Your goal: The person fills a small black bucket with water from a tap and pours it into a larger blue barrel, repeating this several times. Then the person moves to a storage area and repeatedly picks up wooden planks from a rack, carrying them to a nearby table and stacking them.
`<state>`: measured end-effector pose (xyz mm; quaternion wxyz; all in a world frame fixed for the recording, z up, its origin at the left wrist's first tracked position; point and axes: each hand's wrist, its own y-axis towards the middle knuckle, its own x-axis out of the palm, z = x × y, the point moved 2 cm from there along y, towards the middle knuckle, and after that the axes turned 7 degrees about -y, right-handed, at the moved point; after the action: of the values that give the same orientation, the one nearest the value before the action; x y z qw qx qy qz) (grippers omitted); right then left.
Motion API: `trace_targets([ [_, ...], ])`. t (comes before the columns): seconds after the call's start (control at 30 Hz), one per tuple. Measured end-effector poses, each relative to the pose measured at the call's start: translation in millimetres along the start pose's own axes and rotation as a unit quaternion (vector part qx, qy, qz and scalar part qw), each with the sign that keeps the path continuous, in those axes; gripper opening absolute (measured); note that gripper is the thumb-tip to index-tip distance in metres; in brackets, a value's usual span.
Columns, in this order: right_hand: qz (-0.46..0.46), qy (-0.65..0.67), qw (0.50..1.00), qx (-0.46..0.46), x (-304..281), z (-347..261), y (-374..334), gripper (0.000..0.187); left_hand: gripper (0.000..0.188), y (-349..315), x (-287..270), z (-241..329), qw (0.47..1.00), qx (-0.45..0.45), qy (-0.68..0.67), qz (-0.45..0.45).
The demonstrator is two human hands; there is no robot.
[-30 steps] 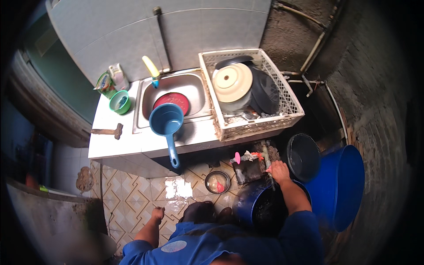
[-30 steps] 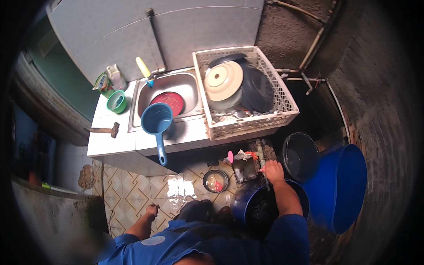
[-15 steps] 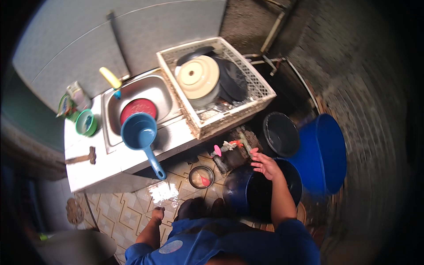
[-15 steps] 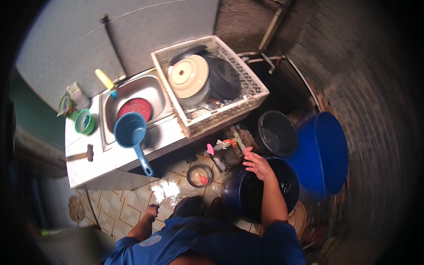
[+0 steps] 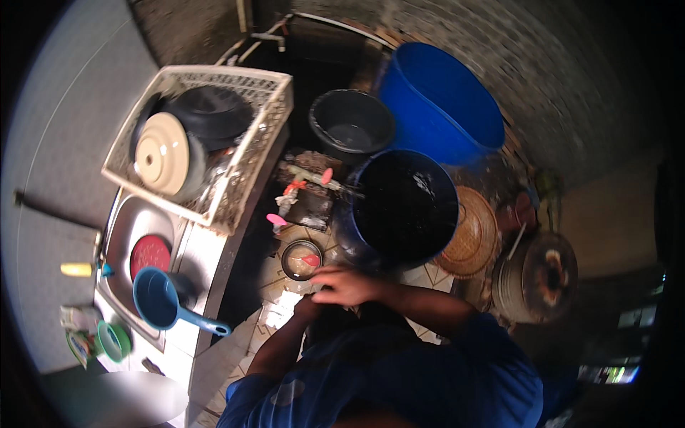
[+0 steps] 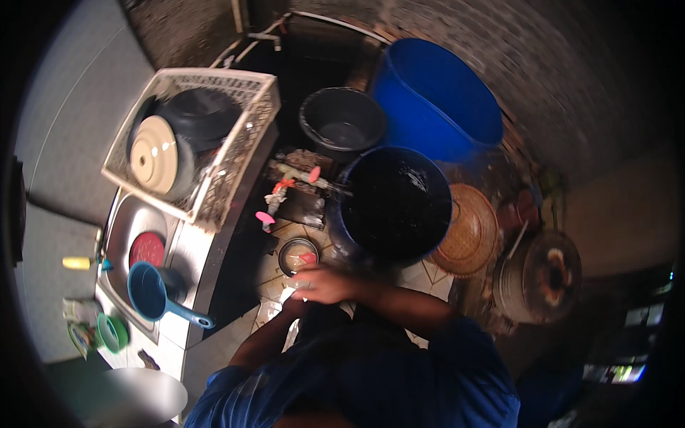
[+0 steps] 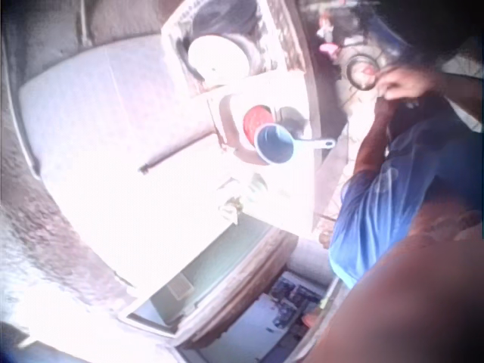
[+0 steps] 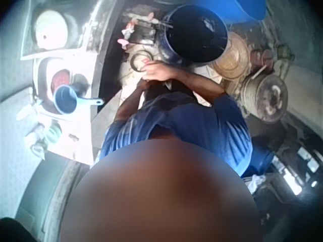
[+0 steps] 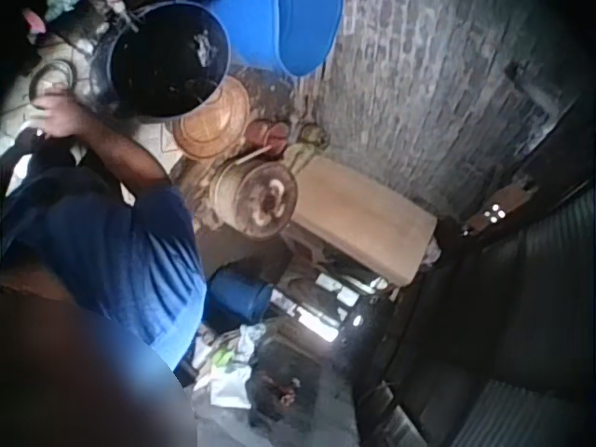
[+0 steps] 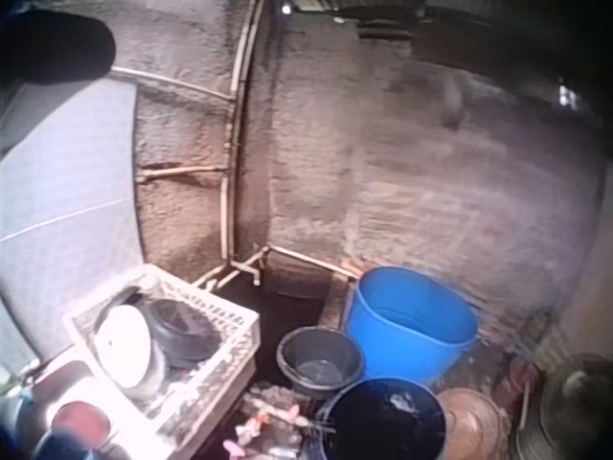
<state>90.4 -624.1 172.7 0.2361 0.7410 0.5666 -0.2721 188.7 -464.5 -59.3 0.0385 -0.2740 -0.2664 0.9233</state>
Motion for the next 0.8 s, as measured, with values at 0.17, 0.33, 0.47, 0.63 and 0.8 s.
trace_targets([
  [0.17, -0.191, 0.17, 0.965, -0.063, 42.6, -84.3, 31.4, 0.041, 0.042, 28.2, 16.9, 83.3, 0.972, 0.141, 0.088, -0.165],
  [0.33, -0.192, 0.168, 0.967, -0.019, 32.6, -79.1, 6.3, 0.051, 0.041, 53.4, 38.3, 125.6, 0.934, 0.194, 0.156, -0.257],
  [0.47, -0.11, -0.11, 0.967, 0.2, 24.2, -12.8, -55.5, 0.051, 0.041, 68.1, 40.4, 140.6, 0.922, 0.187, 0.2, -0.273],
  [0.63, 0.169, -0.106, 0.927, 0.319, -21.1, 82.5, -152.2, 0.031, 0.039, 41.4, 9.6, 99.3, 0.995, -0.004, 0.087, -0.044],
  [0.8, 0.196, 0.24, 0.856, 0.414, -59.1, 115.2, -210.6, 0.039, 0.039, -24.6, 5.6, 6.9, 0.989, -0.123, 0.079, -0.009],
])
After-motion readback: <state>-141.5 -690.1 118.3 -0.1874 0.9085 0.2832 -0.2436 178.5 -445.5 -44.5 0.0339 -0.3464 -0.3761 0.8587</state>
